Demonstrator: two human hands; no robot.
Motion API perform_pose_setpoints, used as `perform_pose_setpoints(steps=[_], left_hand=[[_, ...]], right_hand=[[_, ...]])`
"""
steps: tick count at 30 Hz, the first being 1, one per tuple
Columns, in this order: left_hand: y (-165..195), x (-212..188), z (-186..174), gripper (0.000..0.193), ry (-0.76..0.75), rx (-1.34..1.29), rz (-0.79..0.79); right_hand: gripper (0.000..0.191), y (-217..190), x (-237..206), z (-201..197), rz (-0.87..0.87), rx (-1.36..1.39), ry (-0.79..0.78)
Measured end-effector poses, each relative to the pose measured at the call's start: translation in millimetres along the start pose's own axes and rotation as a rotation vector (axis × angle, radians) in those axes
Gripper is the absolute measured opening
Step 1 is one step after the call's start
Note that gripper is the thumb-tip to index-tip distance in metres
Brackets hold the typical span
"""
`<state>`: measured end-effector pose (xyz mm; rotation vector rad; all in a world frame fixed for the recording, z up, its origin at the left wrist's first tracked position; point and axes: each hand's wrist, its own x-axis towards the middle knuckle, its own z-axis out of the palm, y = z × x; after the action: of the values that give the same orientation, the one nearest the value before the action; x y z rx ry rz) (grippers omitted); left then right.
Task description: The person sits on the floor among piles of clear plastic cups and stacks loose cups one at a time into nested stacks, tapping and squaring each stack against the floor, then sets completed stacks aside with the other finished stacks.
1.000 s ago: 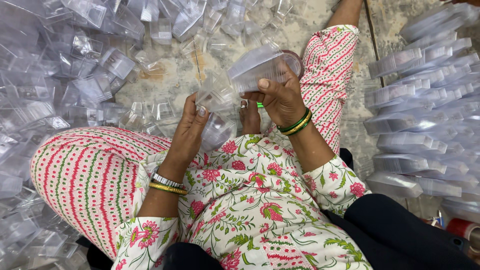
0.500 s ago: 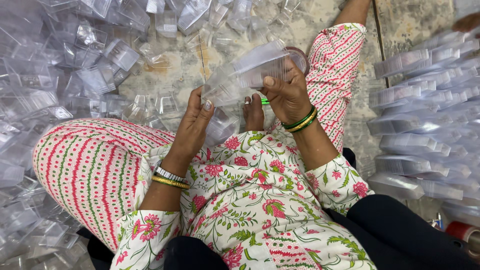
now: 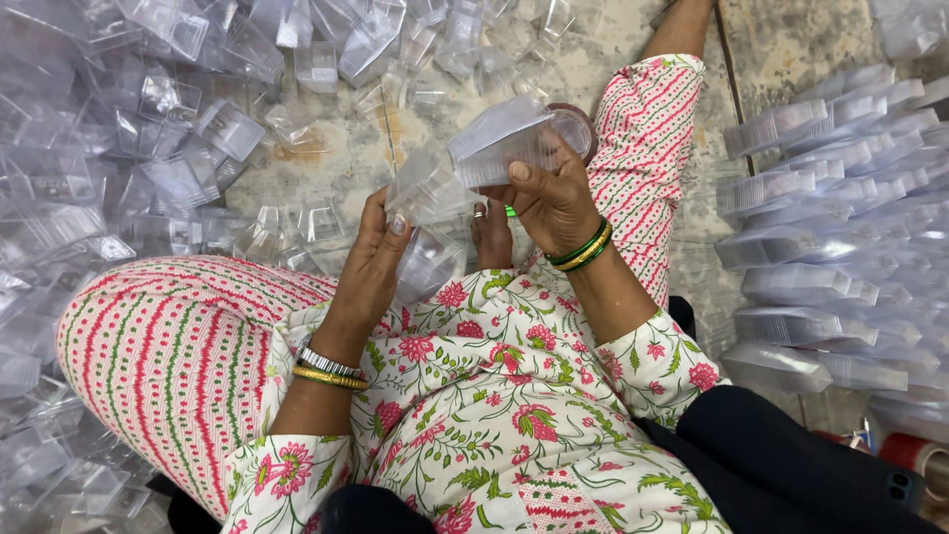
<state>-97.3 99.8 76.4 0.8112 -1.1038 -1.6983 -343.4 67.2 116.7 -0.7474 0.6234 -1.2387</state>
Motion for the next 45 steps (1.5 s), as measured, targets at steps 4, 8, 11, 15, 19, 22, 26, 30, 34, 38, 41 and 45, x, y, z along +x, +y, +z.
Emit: perform_pose_setpoints(steps=[4, 8, 11, 15, 19, 22, 26, 30, 34, 38, 41, 45], left_hand=[[-1, 1, 1, 0.045, -0.021, -0.006, -0.003], [1, -1, 1, 0.047, -0.014, -0.076, -0.034], [4, -2, 1, 0.050, 0.016, -0.032, -0.046], [3, 0, -1, 0.061, 0.092, 0.047, -0.073], [-2, 0, -7, 0.071, 0.309, 0.196, -0.149], [-4, 1, -9, 0.072, 0.307, 0.066, -0.070], [-4, 2, -8, 0.075, 0.270, -0.035, 0.036], [-17, -1, -15, 0.073, 0.265, 0.004, -0.027], [-45, -3, -32, 0.064, 0.174, -0.091, -0.056], [-52, -10, -41, 0.053, 0.022, 0.982, 0.421], [-33, -16, -31, 0.060, -0.021, 0.574, 0.139], [-1, -8, -5, 0.067, 0.044, -0.162, -0.312]], right_hand=[[0.059, 5, 1, -5, 0.010, 0.022, -0.002], [0.055, 14, 1, -11, 0.027, 0.104, -0.019], [0.048, 19, 1, -18, 0.061, 0.198, -0.047], [0.041, 21, 1, -24, 0.060, 0.262, -0.086], [0.044, 16, -1, -14, 0.014, 0.230, -0.105], [0.061, 19, -8, 7, -0.087, -0.028, -0.078], [0.071, 39, -24, 38, -0.176, -0.611, -0.107], [0.043, 44, -23, 44, -0.230, -0.863, -0.126], [0.031, 31, -11, 41, -0.078, -0.391, 0.163], [0.039, 15, -5, 31, -0.307, -0.822, -0.230], [0.032, 28, -6, 17, -0.318, -0.956, -0.302], [0.018, 47, 10, -32, -0.209, -0.822, 0.149]])
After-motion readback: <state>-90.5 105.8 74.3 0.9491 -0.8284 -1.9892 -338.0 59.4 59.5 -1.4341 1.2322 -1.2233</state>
